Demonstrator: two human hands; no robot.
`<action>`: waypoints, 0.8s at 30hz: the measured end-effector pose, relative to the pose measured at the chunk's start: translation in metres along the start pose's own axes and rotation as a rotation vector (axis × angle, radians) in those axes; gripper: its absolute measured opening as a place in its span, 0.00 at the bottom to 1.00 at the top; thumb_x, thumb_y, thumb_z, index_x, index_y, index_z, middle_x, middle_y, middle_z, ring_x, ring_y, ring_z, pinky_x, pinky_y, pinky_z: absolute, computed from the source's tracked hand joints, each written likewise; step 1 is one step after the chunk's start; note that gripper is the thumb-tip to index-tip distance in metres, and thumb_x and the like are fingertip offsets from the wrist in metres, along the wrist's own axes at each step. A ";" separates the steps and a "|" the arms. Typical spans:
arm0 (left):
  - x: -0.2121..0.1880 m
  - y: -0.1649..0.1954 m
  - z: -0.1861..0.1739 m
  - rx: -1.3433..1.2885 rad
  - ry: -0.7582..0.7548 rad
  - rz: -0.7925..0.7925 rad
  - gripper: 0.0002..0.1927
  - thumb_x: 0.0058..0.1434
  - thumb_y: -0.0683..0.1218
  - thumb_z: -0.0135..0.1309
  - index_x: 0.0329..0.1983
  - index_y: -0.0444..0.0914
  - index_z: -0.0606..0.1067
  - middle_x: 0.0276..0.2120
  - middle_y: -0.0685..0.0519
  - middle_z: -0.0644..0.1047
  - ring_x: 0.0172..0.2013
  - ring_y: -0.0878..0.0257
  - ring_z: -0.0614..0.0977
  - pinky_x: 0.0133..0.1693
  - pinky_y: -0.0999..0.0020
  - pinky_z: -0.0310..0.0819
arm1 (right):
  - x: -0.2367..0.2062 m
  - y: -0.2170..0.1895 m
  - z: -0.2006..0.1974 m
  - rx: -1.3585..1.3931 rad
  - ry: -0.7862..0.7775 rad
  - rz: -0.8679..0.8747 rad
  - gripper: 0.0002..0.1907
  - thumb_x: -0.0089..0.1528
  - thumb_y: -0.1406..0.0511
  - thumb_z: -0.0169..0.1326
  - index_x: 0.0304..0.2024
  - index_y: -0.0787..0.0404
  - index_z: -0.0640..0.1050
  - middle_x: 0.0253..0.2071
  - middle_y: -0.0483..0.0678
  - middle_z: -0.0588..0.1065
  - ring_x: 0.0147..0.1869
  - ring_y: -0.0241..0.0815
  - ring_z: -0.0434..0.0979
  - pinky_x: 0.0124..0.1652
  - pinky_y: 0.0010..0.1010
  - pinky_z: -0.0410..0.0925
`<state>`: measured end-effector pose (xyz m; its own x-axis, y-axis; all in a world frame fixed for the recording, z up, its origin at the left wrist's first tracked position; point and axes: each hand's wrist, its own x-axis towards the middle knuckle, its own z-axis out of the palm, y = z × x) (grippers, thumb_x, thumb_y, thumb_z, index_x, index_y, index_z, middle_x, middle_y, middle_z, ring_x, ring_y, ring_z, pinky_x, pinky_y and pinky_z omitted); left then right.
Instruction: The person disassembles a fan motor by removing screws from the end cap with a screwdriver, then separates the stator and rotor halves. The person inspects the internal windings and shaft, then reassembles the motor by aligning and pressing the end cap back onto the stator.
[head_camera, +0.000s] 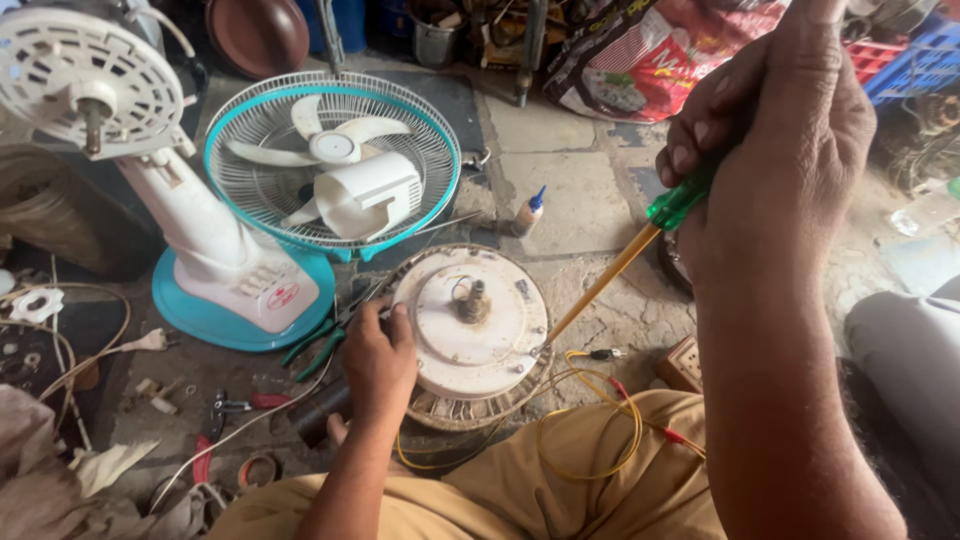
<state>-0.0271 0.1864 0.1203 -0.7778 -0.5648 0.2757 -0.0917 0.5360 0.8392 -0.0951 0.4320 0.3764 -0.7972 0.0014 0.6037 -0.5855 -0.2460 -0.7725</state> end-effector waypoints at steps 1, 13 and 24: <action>-0.001 0.001 0.000 -0.001 -0.017 -0.012 0.12 0.69 0.49 0.51 0.47 0.36 0.75 0.41 0.42 0.81 0.41 0.47 0.83 0.44 0.53 0.76 | -0.001 0.004 0.002 0.024 0.010 0.057 0.28 0.78 0.52 0.45 0.28 0.63 0.63 0.22 0.50 0.61 0.22 0.40 0.58 0.24 0.32 0.55; -0.017 0.010 0.000 0.063 0.058 0.088 0.10 0.69 0.48 0.52 0.46 0.36 0.73 0.42 0.40 0.79 0.44 0.38 0.80 0.44 0.45 0.72 | -0.029 -0.017 -0.037 0.242 -0.245 0.163 0.32 0.77 0.45 0.40 0.25 0.58 0.61 0.14 0.45 0.55 0.15 0.37 0.52 0.19 0.34 0.53; -0.017 -0.005 0.004 -0.014 0.100 0.189 0.11 0.69 0.46 0.53 0.48 0.34 0.75 0.42 0.39 0.79 0.44 0.41 0.81 0.44 0.49 0.74 | -0.054 -0.012 -0.040 0.053 0.073 -0.022 0.26 0.79 0.52 0.41 0.30 0.60 0.61 0.20 0.46 0.57 0.23 0.39 0.54 0.25 0.33 0.52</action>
<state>-0.0159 0.1953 0.1096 -0.7144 -0.5154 0.4734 0.0588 0.6298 0.7745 -0.0509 0.4732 0.3451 -0.7939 0.0771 0.6032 -0.5959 -0.2959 -0.7465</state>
